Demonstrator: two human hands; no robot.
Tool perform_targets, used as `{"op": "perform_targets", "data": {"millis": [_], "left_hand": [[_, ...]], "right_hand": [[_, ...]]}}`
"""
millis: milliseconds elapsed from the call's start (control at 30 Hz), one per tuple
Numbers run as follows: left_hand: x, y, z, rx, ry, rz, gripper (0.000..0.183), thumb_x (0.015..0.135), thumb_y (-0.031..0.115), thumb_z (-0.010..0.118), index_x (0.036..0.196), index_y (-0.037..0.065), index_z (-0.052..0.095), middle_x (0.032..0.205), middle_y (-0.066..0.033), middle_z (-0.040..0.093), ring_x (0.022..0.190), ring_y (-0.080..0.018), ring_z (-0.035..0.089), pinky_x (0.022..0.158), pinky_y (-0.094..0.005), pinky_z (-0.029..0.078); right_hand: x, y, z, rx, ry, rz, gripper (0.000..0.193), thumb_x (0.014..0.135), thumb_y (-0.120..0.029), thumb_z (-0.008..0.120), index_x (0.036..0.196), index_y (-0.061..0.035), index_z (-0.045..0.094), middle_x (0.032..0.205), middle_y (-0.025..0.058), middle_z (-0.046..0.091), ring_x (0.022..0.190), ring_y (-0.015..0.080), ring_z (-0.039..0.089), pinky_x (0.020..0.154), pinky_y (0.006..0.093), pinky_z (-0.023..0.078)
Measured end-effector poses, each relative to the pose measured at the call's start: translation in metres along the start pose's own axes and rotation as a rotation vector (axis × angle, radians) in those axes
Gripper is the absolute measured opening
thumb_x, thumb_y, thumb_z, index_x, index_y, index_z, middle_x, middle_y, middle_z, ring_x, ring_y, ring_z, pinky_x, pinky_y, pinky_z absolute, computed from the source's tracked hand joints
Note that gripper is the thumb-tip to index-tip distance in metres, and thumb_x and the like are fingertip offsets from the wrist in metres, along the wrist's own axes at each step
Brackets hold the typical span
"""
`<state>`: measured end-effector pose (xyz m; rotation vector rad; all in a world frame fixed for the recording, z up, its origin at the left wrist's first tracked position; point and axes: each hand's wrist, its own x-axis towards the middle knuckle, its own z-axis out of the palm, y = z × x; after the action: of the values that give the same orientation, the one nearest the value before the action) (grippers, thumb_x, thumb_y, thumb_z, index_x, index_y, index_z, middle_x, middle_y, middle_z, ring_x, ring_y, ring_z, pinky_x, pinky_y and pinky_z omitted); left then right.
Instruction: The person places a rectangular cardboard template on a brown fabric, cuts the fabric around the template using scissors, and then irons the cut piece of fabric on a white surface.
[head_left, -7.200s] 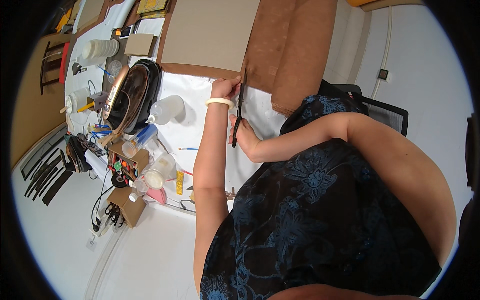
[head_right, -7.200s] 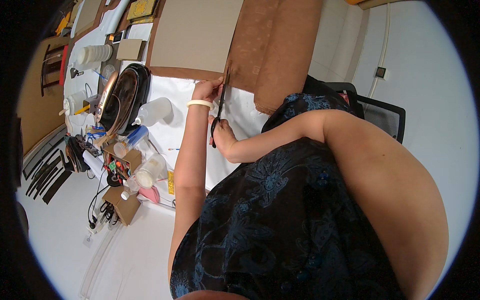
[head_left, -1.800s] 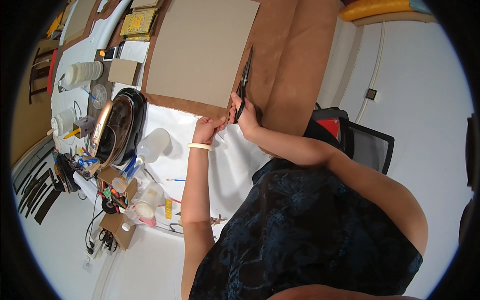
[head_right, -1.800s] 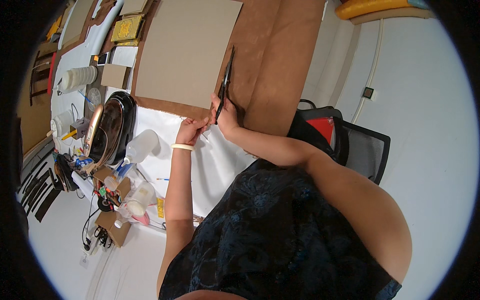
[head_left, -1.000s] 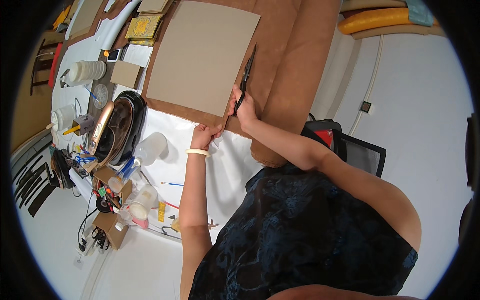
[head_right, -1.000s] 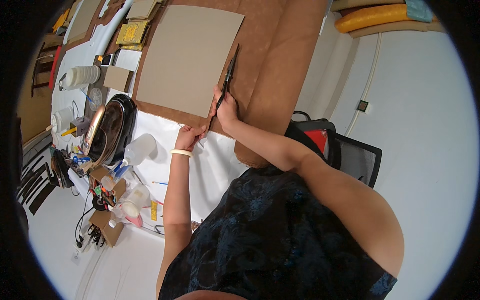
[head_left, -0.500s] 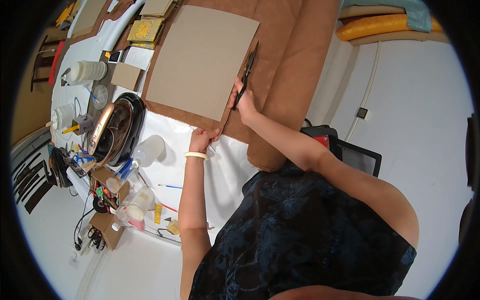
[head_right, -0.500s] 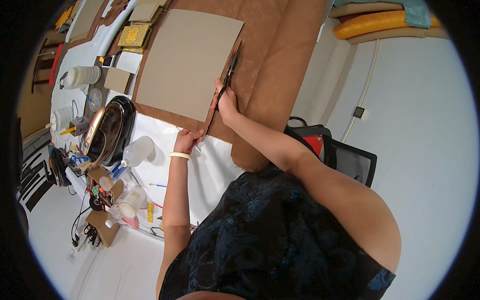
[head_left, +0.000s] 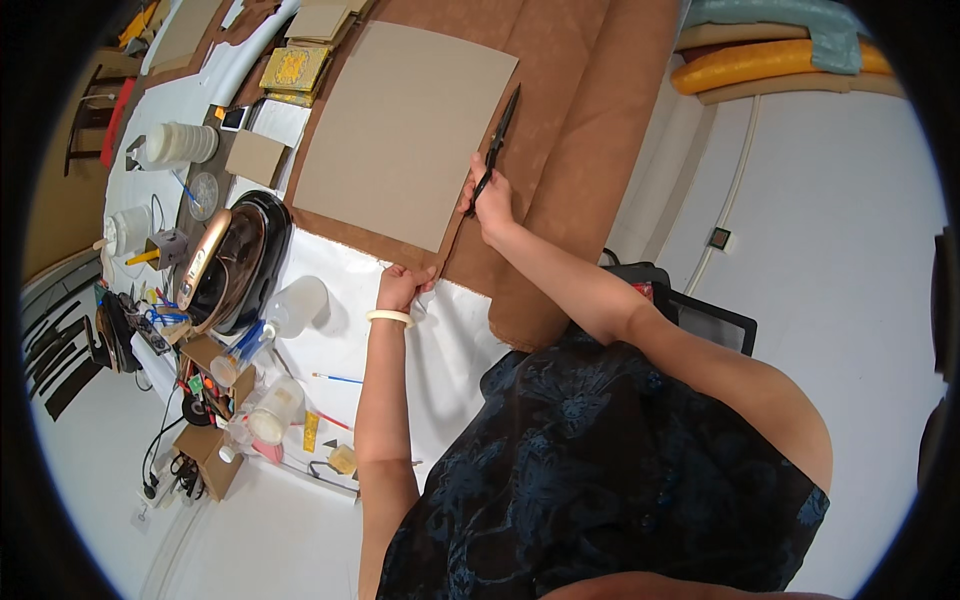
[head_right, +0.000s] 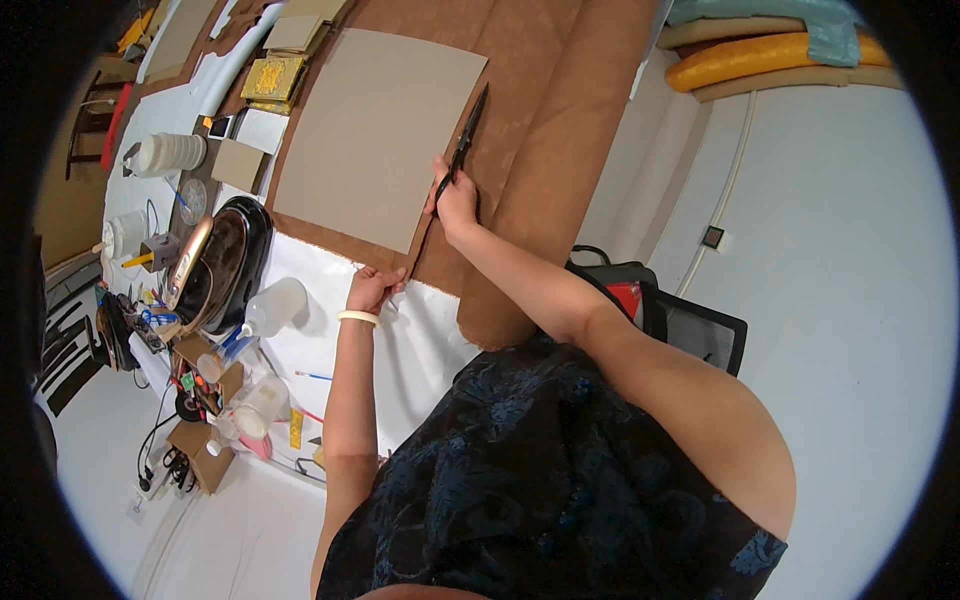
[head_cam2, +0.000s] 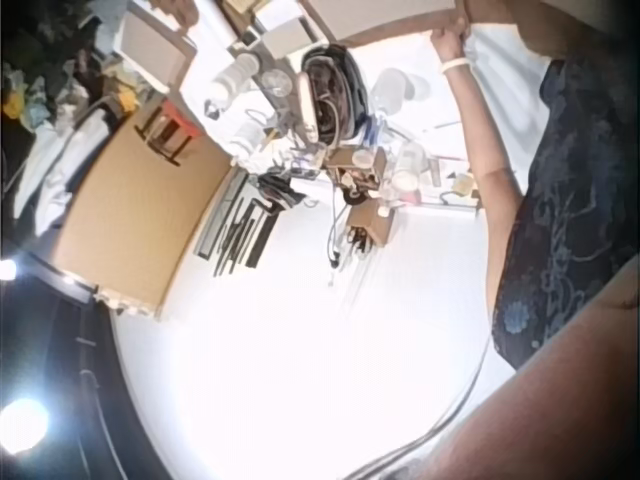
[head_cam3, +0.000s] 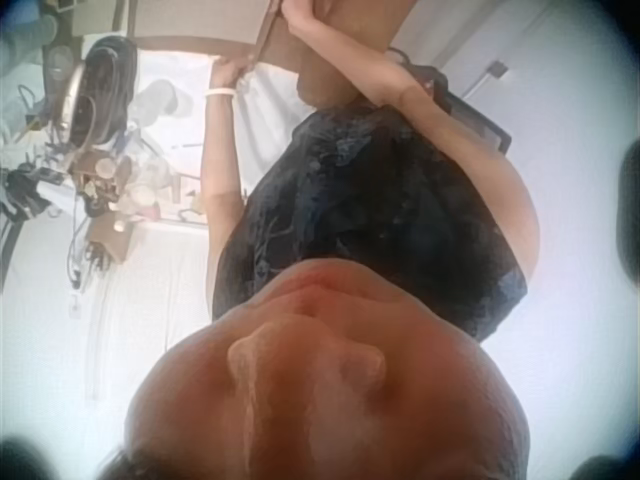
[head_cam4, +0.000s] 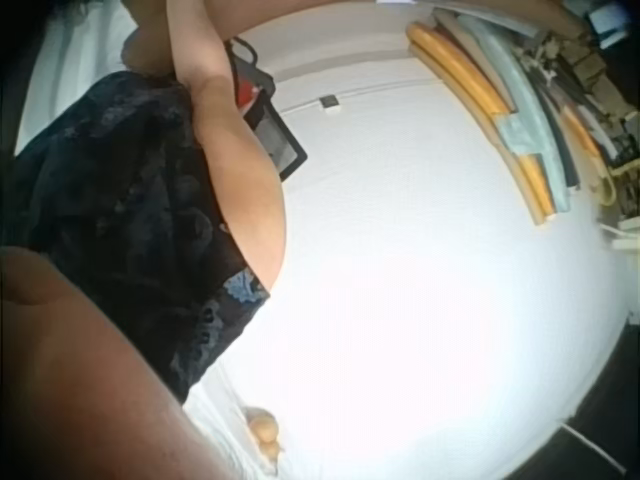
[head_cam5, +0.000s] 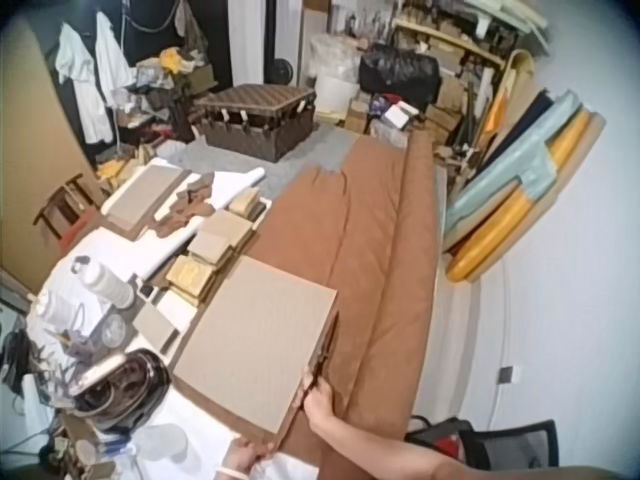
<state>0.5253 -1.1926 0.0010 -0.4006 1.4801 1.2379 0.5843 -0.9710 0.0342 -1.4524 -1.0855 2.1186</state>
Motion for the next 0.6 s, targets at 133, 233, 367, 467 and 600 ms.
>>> {"op": "perform_targets", "data": {"millis": [133, 233, 367, 467, 600], "left_hand": [[-0.002, 0.002, 0.003, -0.009, 0.008, -0.003, 0.028, 0.082, -0.005, 0.083, 0.079, 0.002, 0.055, 0.075, -0.0124, 0.069, 0.059, -0.0186, 0.065, 0.059, -0.028, 0.059], [-0.004, 0.003, 0.005, -0.013, -0.003, 0.008, 0.027, 0.082, -0.004, 0.082, 0.081, 0.002, 0.056, 0.076, -0.0129, 0.069, 0.059, -0.0182, 0.065, 0.059, -0.0279, 0.059], [-0.009, 0.005, 0.007, -0.001, 0.017, 0.012, 0.025, 0.082, -0.004, 0.082, 0.08, 0.001, 0.058, 0.077, -0.0134, 0.07, 0.059, -0.0179, 0.064, 0.059, -0.0275, 0.057], [-0.01, 0.008, 0.009, 0.017, 0.013, 0.002, 0.024, 0.082, -0.004, 0.082, 0.079, 0.002, 0.058, 0.077, -0.0135, 0.07, 0.06, -0.0175, 0.064, 0.058, -0.0271, 0.056], [-0.009, 0.007, 0.006, 0.041, -0.013, 0.008, 0.023, 0.083, -0.003, 0.081, 0.079, 0.001, 0.059, 0.077, -0.0135, 0.07, 0.059, -0.0172, 0.064, 0.058, -0.0268, 0.056]], "right_hand": [[0.015, -0.015, 0.002, 0.053, 0.008, 0.035, 0.05, 0.097, -0.058, 0.061, 0.084, -0.0124, 0.046, 0.063, 0.0006, 0.048, 0.051, 0.0144, 0.051, 0.052, 0.0325, 0.048], [0.025, -0.026, 0.006, 0.084, 0.016, 0.054, 0.049, 0.097, -0.058, 0.062, 0.086, -0.0127, 0.045, 0.063, 0.0008, 0.048, 0.052, 0.0142, 0.051, 0.052, 0.0327, 0.048], [0.034, -0.028, 0.007, 0.115, 0.02, 0.041, 0.049, 0.098, -0.056, 0.062, 0.085, -0.0128, 0.044, 0.063, 0.0002, 0.046, 0.052, 0.0141, 0.05, 0.052, 0.0332, 0.047], [0.037, -0.026, 0.005, 0.105, 0.021, 0.022, 0.048, 0.098, -0.055, 0.063, 0.085, -0.0128, 0.043, 0.063, -0.0001, 0.046, 0.051, 0.0142, 0.05, 0.052, 0.0334, 0.047], [0.04, -0.032, 0.004, 0.081, 0.02, 0.026, 0.047, 0.098, -0.053, 0.063, 0.085, -0.0128, 0.044, 0.064, 0.0002, 0.047, 0.051, 0.0142, 0.05, 0.052, 0.0333, 0.047]]}}
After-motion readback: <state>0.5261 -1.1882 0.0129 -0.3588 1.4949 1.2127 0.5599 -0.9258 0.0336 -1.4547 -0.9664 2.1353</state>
